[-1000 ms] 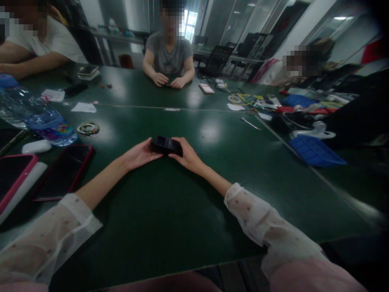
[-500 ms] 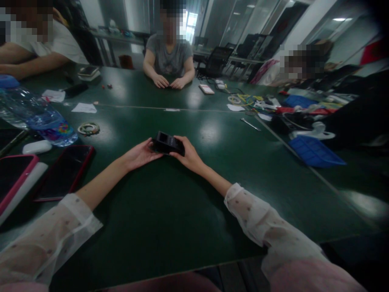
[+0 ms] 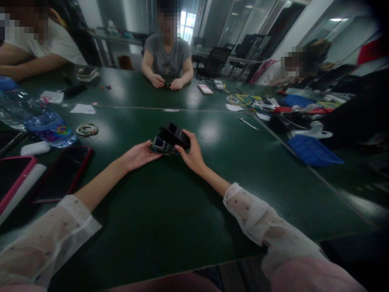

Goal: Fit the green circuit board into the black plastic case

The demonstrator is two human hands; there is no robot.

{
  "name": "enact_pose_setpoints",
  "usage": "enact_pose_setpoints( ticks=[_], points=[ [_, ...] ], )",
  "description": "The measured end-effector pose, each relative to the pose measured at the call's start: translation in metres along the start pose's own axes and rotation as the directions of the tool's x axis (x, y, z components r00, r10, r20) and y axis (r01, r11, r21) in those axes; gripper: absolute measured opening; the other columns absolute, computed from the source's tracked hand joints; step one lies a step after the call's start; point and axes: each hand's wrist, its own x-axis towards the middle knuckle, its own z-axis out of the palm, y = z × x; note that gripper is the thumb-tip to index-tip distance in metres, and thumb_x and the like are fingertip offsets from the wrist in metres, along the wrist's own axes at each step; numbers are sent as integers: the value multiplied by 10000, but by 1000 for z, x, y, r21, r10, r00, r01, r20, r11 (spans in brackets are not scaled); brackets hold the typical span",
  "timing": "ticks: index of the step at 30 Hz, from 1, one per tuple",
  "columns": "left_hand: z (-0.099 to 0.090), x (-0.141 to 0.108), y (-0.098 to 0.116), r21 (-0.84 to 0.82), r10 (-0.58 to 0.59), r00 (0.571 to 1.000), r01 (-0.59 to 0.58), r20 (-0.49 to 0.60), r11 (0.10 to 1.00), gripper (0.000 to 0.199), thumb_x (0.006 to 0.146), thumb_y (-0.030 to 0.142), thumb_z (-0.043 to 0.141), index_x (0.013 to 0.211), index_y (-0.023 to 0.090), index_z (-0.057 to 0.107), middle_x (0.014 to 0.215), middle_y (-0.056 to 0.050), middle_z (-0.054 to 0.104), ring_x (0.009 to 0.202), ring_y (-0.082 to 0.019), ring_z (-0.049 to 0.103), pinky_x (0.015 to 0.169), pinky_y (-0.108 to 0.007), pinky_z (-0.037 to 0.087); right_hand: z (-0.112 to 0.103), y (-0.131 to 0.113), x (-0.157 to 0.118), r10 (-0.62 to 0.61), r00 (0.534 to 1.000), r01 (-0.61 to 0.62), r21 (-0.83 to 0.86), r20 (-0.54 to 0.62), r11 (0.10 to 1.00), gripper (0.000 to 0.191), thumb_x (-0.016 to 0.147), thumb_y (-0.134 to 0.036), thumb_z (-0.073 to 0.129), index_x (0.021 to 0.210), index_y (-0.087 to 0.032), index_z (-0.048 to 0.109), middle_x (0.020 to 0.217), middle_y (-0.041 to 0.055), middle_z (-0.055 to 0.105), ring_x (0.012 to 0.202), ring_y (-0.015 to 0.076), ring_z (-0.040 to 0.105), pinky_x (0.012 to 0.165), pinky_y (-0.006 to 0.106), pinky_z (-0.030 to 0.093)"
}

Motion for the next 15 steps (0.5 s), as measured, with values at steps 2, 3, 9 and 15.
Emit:
enact_pose_setpoints(
  ticks=[2,3,9,15],
  points=[
    [2,-1,0,-9,4,999,-4,-36,1000,335,992,216,409,1301,117,492,1157,-152,662,1154,-259,642,1090,-386,450,-1,3,2,9,997,-11,-27,-77,1000,562,950,-481,504,1428,-274,294,1310,131,483,1224,300,510,1038,520,468],
    [2,-1,1,-11,1,999,-1,-42,1000,323,993,216,407,1286,118,499,1159,-154,657,1153,-262,642,1088,-386,454,-1,5,3,14,994,-19,-44,-110,999,564,950,-477,504,1431,-273,290,1319,133,476,1236,302,501,1049,529,459],
    [-2,0,1,-19,-13,1000,12,-13,1000,349,993,233,418,1325,141,474,1230,-164,625,1192,-260,619,1091,-386,456,-2,32,8,71,989,-86,-115,-129,990,566,932,-441,541,1424,-274,316,1286,136,485,1213,328,509,1029,587,457],
    [0,-2,2,-28,-10,1000,9,-18,1000,386,992,228,430,1360,112,444,1212,-173,633,1186,-275,622,1096,-396,452,3,47,8,130,986,-144,-153,-102,978,550,899,-333,591,1390,-211,375,1243,160,501,1174,334,538,1017,586,468]
  ],
)
